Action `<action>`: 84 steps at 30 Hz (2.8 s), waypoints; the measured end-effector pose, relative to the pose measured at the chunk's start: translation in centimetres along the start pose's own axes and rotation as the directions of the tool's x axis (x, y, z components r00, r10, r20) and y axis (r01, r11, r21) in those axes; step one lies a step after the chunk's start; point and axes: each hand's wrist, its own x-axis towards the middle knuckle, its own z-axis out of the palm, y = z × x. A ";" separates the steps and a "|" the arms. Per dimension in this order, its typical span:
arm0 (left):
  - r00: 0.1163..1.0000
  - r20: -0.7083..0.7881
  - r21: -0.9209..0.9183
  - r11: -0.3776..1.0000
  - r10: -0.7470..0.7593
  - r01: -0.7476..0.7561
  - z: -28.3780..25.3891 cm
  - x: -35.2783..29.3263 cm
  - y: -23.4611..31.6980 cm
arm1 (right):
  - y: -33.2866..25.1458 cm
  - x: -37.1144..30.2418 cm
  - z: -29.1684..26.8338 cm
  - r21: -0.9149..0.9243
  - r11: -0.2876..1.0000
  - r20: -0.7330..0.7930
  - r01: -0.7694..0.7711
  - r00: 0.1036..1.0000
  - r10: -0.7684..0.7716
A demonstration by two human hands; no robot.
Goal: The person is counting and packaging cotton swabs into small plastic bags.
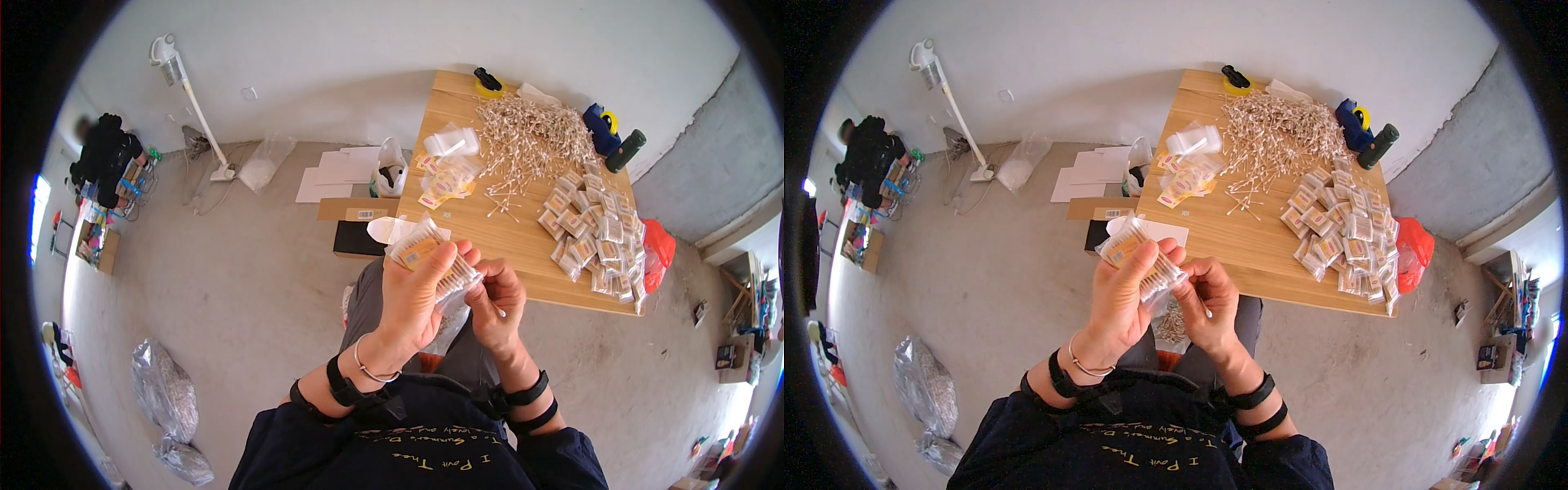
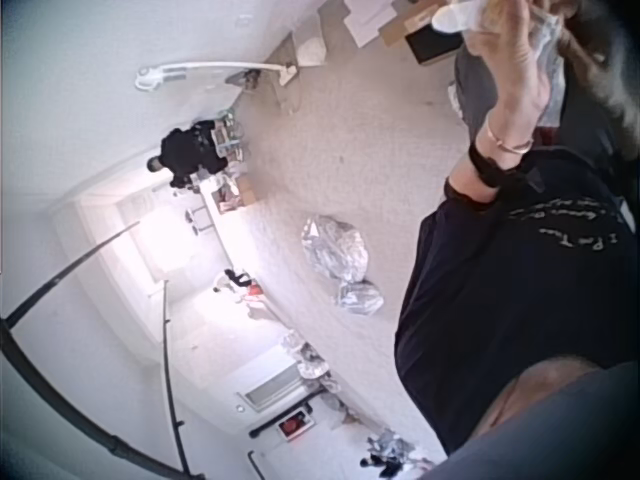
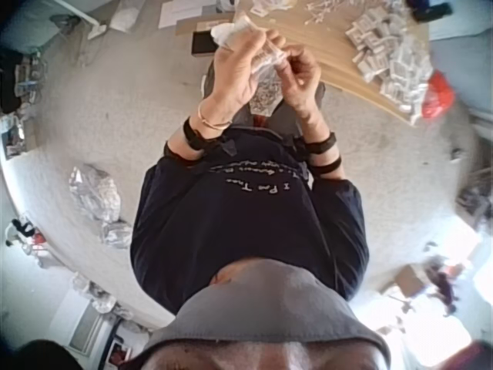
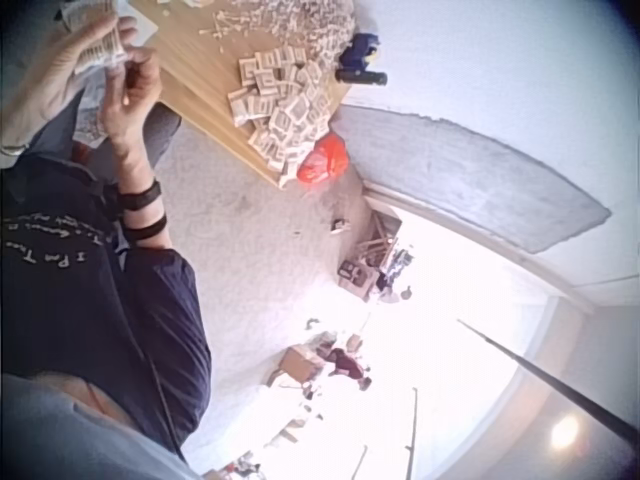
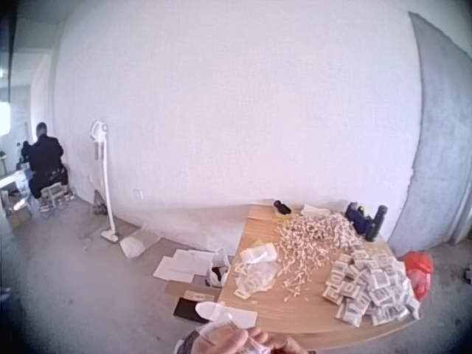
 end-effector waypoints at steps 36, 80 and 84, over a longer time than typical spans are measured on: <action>0.685 0.450 0.510 0.464 0.573 -0.724 -1.4 -2.1 -2.5 | 1.8 0.8 -1.2 0.292 0.956 0.166 0.005 0.985 -0.056; 0.711 0.465 0.531 0.476 0.528 -0.701 -1.0 -2.6 -3.0 | 4.4 -0.2 -2.6 0.213 0.928 0.367 -0.306 0.905 0.214; 0.722 0.451 0.533 0.491 0.524 -0.689 -1.2 -2.4 -3.2 | 4.6 -0.3 -2.7 0.277 0.912 0.323 -0.302 0.923 0.207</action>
